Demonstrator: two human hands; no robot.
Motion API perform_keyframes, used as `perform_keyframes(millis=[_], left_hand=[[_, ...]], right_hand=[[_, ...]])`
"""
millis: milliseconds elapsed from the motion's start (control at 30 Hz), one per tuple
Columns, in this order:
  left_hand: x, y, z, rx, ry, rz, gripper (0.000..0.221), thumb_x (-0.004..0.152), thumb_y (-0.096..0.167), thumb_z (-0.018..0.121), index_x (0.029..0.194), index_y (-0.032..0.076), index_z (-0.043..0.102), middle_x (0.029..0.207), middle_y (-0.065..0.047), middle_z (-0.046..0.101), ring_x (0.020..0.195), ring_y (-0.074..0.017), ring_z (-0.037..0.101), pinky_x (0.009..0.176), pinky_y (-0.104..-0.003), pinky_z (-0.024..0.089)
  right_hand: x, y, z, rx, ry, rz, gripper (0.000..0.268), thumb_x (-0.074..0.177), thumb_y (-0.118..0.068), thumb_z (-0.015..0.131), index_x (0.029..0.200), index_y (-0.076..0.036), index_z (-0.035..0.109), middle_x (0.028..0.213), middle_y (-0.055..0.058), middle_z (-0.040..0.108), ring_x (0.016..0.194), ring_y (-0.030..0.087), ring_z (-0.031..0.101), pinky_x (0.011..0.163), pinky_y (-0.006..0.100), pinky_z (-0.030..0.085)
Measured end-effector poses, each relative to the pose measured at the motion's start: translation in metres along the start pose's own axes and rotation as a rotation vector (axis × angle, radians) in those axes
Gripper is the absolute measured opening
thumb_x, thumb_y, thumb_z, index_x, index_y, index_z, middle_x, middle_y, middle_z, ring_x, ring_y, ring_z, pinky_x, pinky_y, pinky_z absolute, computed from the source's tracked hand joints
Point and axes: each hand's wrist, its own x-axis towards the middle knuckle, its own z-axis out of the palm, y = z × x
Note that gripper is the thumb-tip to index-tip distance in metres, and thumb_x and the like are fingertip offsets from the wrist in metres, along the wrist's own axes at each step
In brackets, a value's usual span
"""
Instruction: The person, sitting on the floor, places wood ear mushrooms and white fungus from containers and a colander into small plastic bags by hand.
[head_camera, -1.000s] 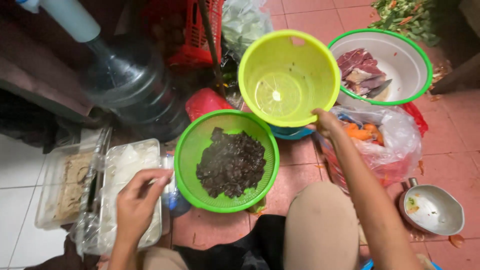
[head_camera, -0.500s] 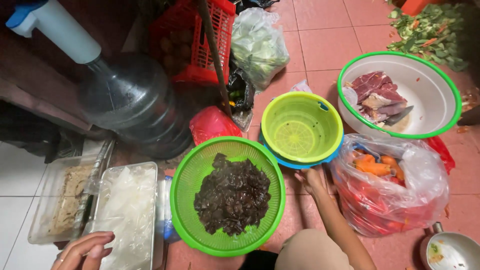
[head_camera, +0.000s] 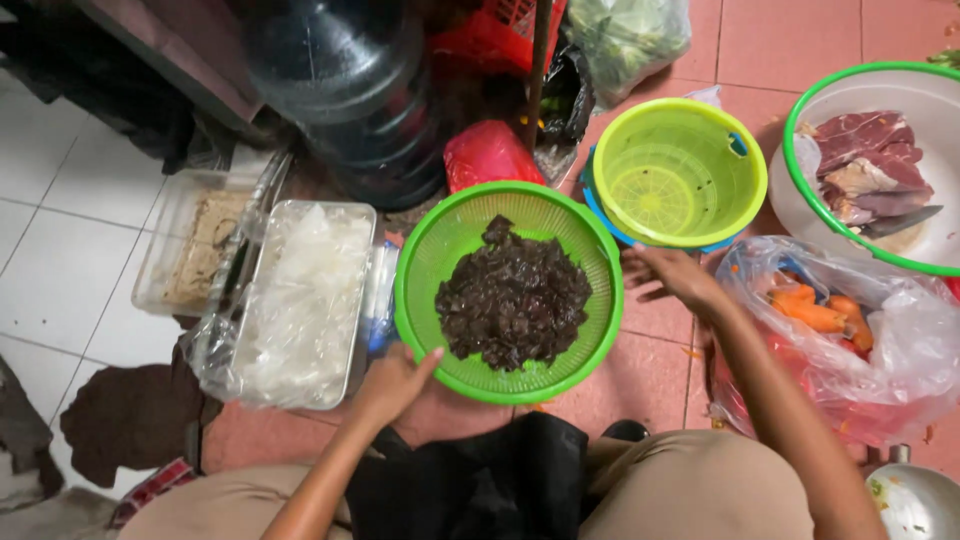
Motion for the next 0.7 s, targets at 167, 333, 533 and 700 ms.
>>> perform_keyframes(millis=[167,333,533,700], left_hand=[[0.037,-0.018,0.066,-0.770,0.110,-0.179,0.051,0.090,0.037,0.071,0.122,0.005,0.047,0.096,-0.015,0.073,0.078,-0.0256,0.075,0.059,-0.037,0.061],[0.072,-0.058,0.119,-1.014,0.162,-0.029,0.040,0.086,0.019,0.070,0.121,0.007,0.056,0.102,-0.010,0.069,0.074,-0.0170,0.067,0.050,-0.033,0.053],[0.054,-0.031,0.067,-1.100,0.270,0.328,0.033,0.087,0.007,0.070,0.118,0.000,0.062,0.100,-0.005,0.070,0.083,-0.0139,0.063,0.070,-0.028,0.053],[0.013,0.051,-0.038,-1.118,0.244,0.562,0.030,0.092,0.005,0.068,0.121,-0.002,0.063,0.105,-0.007,0.069,0.092,-0.0153,0.062,0.083,-0.030,0.052]], right_hand=[[0.000,-0.030,0.032,-0.357,-0.012,0.010,0.051,0.096,-0.041,0.061,0.130,-0.003,0.058,0.114,0.013,0.071,0.098,0.026,0.072,0.080,0.045,0.063],[0.051,0.045,0.042,-0.505,0.305,-0.285,0.041,0.091,-0.014,0.078,0.117,0.008,0.054,0.101,0.020,0.068,0.093,0.026,0.066,0.082,0.040,0.055],[-0.041,0.010,0.045,-0.119,0.408,-0.732,0.032,0.101,-0.001,0.062,0.130,0.003,0.047,0.118,0.013,0.061,0.110,0.019,0.058,0.098,0.033,0.048],[-0.130,-0.117,0.063,0.356,0.360,-0.930,0.024,0.117,-0.006,0.053,0.140,0.000,0.049,0.126,0.006,0.058,0.107,0.013,0.052,0.106,0.030,0.049]])
